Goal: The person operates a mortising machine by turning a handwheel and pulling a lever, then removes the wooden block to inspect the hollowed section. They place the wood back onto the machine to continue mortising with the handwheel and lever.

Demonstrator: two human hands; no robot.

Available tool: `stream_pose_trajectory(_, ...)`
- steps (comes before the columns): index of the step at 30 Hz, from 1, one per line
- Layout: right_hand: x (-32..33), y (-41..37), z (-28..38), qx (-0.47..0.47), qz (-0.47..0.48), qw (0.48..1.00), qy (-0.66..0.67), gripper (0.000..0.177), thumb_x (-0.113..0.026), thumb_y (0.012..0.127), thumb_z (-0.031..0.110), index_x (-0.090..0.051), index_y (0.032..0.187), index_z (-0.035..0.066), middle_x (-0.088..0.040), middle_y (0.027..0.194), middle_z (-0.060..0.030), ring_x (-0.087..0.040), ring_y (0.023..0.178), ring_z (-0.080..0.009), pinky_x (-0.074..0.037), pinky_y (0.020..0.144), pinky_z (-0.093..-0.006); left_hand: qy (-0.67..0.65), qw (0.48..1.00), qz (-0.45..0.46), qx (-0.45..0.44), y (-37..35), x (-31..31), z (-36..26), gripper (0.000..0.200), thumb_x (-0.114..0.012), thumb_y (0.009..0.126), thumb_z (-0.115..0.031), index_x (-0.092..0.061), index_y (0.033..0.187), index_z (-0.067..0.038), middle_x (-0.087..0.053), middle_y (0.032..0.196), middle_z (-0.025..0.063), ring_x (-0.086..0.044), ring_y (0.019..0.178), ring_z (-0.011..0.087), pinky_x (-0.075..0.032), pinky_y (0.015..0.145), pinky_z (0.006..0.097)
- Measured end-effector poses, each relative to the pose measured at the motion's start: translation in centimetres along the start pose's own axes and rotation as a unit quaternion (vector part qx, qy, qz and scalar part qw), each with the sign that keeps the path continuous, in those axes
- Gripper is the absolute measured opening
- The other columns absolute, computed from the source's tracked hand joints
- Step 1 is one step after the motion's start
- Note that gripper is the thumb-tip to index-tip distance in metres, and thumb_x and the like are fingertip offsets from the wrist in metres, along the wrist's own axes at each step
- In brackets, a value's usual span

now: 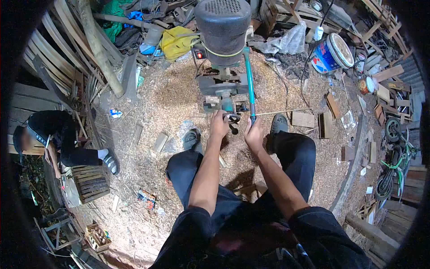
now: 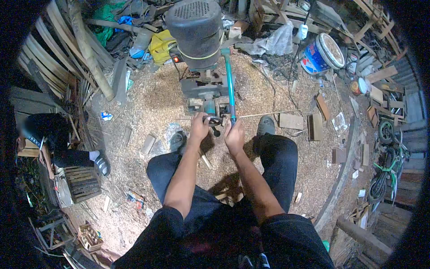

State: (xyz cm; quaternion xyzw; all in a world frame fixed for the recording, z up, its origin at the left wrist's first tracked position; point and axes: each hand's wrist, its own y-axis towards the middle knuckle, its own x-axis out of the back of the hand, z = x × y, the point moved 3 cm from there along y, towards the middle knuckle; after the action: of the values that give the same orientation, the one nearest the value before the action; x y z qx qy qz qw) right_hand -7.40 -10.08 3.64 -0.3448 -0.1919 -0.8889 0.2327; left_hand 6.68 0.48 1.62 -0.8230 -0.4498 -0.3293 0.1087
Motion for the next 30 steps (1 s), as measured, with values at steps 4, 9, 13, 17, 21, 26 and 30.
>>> stream_pose_trajectory(4,-2.0,-0.1,-1.3,-0.057,0.027,0.998,-0.026,0.032,-0.053,0.096,0.025,-0.046,0.111,-0.002,-0.060,0.082,-0.0315,-0.060,0.072,-0.0513,-0.046,0.063,-0.0593,-0.003,1.000,-0.015,-0.013,-0.1,-0.2,0.5,0.017,-0.067,0.084,-0.009,-0.061,0.099,-0.006,-0.060,0.098,0.0172,-0.056,0.098,0.0400,-0.045,0.085,0.0489)
stream_pose_trajectory(9,-0.7,-0.1,-0.7,-0.013,0.006,1.000,0.017,0.035,-0.051,0.097,0.030,-0.043,0.113,0.000,-0.061,0.072,-0.0313,-0.059,0.066,-0.0533,-0.044,0.060,-0.0627,-0.046,0.999,0.019,-0.001,-0.3,0.5,0.2,0.018,-0.061,0.089,-0.011,-0.062,0.105,-0.003,-0.063,0.105,0.0184,-0.058,0.104,0.0391,-0.046,0.093,0.0439)
stream_pose_trajectory(13,1.8,0.0,0.7,0.052,0.028,0.995,0.076,0.028,-0.052,0.096,0.016,-0.046,0.116,-0.002,-0.059,0.096,-0.0356,-0.060,0.089,-0.0518,-0.048,0.074,-0.0566,-0.102,0.993,0.055,0.012,-1.2,0.7,0.9,0.034,-0.059,0.091,-0.009,-0.057,0.125,-0.004,-0.061,0.122,0.0203,-0.055,0.119,0.0375,-0.042,0.104,0.0407)
stream_pose_trajectory(17,10.7,1.8,8.2,0.288,-0.111,0.948,0.077,0.036,-0.053,0.097,0.015,-0.049,0.128,-0.004,-0.060,0.109,-0.0278,-0.063,0.097,-0.0418,-0.050,0.079,-0.0470,-0.095,0.994,0.054,0.006,-2.0,0.7,1.7,0.045,-0.059,0.089,-0.008,-0.051,0.133,-0.004,-0.056,0.132,0.0221,-0.050,0.127,0.0390,-0.039,0.108,0.0393)
stream_pose_trajectory(21,20.2,6.5,18.0,0.181,0.011,0.953,0.244,0.025,-0.058,0.097,0.022,-0.060,0.102,-0.002,-0.067,0.093,-0.0181,-0.066,0.088,-0.0264,-0.050,0.080,-0.0367,-0.031,0.993,0.072,-0.092,-1.8,-1.7,5.4,0.058,-0.059,0.088,-0.012,-0.040,0.142,-0.002,-0.048,0.140,0.0265,-0.046,0.131,0.0385,-0.037,0.110,0.0399)
stream_pose_trajectory(26,21.2,19.2,23.6,0.366,-0.053,0.860,0.352,0.040,-0.057,0.100,0.033,-0.057,0.124,0.001,-0.063,0.101,-0.0088,-0.058,0.091,-0.0148,-0.047,0.081,-0.0290,0.027,0.995,0.093,-0.003,-2.2,-1.4,5.3,0.064,-0.054,0.091,-0.021,-0.032,0.151,-0.014,-0.047,0.142,0.0242,-0.050,0.126,0.0407,-0.043,0.104,0.0430)
stream_pose_trajectory(30,22.0,23.3,24.0,0.367,-0.065,0.872,0.319,0.049,-0.060,0.097,0.037,-0.053,0.128,-0.001,-0.063,0.113,-0.0168,-0.060,0.107,-0.0221,-0.046,0.092,-0.0340,0.033,0.989,0.139,0.048,-1.6,1.8,2.0,0.049,-0.047,0.094,-0.019,-0.047,0.143,-0.015,-0.060,0.122,0.0276,-0.060,0.112,0.0410,-0.049,0.096,0.0432)
